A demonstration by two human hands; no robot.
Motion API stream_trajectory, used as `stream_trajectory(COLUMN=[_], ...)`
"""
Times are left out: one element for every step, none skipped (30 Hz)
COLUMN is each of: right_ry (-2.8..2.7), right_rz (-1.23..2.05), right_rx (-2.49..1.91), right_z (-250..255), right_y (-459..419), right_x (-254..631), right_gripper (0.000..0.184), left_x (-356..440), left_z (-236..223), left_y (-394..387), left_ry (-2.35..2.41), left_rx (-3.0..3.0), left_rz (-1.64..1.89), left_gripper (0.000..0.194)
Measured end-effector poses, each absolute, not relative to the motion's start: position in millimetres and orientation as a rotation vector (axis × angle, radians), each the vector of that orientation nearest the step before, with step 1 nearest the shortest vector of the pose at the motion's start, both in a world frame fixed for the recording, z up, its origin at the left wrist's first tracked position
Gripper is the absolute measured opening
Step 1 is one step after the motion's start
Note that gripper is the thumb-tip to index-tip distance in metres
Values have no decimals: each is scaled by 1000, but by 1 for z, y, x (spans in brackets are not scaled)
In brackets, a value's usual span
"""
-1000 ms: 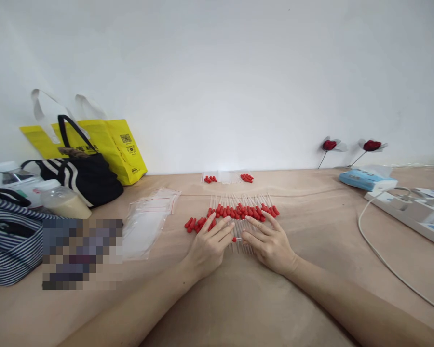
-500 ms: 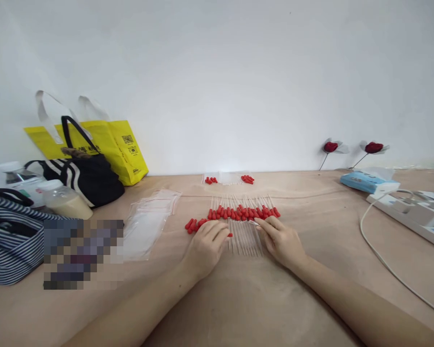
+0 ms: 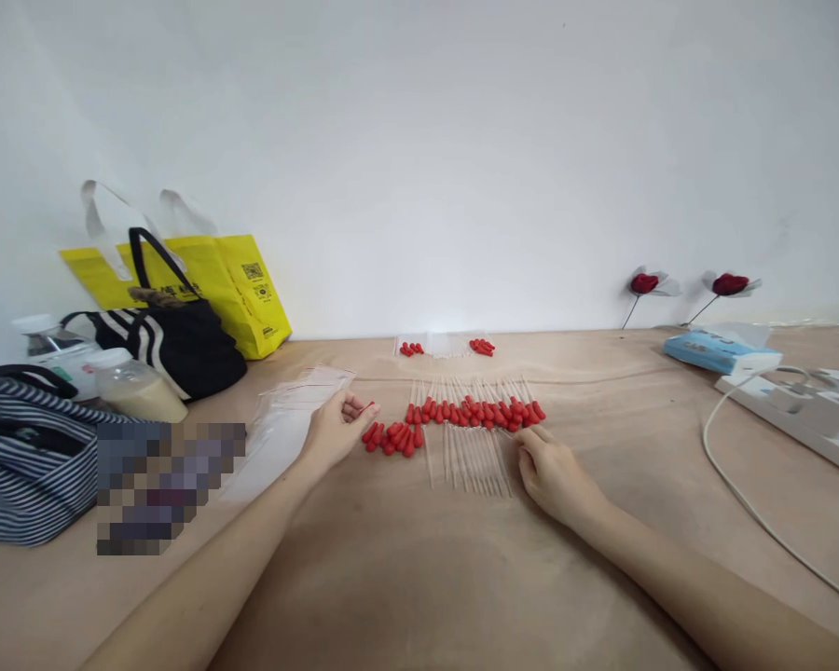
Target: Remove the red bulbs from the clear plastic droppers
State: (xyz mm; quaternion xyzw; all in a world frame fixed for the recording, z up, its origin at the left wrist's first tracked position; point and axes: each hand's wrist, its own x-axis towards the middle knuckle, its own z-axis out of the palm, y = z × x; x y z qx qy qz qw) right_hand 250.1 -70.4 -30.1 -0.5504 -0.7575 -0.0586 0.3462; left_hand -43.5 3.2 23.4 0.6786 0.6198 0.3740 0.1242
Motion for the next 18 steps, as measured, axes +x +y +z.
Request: stream_trajectory(right_ry=[-1965,-1965,-1962,-1958,-1954,-1953,-1953,-1958,-1965,-1971,-1975,-1977,-1976,-1972,-1968,-1964,-1959,-1952], right_rz=[-149,-142,-134,-129,-126,-123,-116,-106,-93,-81,-71,-63,-55,-44,-30,-14,4,19], right_rx=[-1399,-1367,-1335,-1304,-1277,-1256,-1240,-1226,-1214,-1204,-1197,-1193,-1193,-1198,-1208,-1222,-1236,-1247], right_z=[-30,-30,-30,-31,-31,-32,-32,-33,-33,-33,-33,-33,-33,-33,-33,-32,-31,-31], right_y=[-70,-70,-70,-70,-70,-70,-70,-70,-69,-69,-69,-69,-69,-70,-70,-71,-71,-71], right_x=[249,247,245,244,242,240,239,238,237,236,235,234,233,233,232,232,232,232], right_gripper=[22,22,22,21,21,21,20,20,20,20,20,20,20,20,20,20,21,21], left_x=[-42,-40,-38,-35,-32,-29,-27,-24,-22,-21,-20,-20,-21,-22,-23,-24,-25,-25], left_z=[22,20,18,16,15,15,14,14,15,16,17,18,19,20,22,23,25,27], left_y=[2,0,-1,-2,-3,-3,-4,-4,-5,-5,-6,-6,-7,-7,-7,-7,-6,-5], left_ry=[1801,1792,1782,1774,1771,1771,1774,1778,1780,1784,1791,1801,1815,1831,1848,1862,1871,1879], left_rx=[1977,1977,1977,1977,1978,1983,1996,2016,2046,2089,2135,2176,2207,2227,2235,2232,2227,2225], left_rz=[1090,1093,1097,1094,1084,1068,1046,1019,988,955,922,893,872,860,856,859,860,857], left_gripper=[29,29,30,30,30,30,30,30,31,32,34,37,40,43,44,44,43,41])
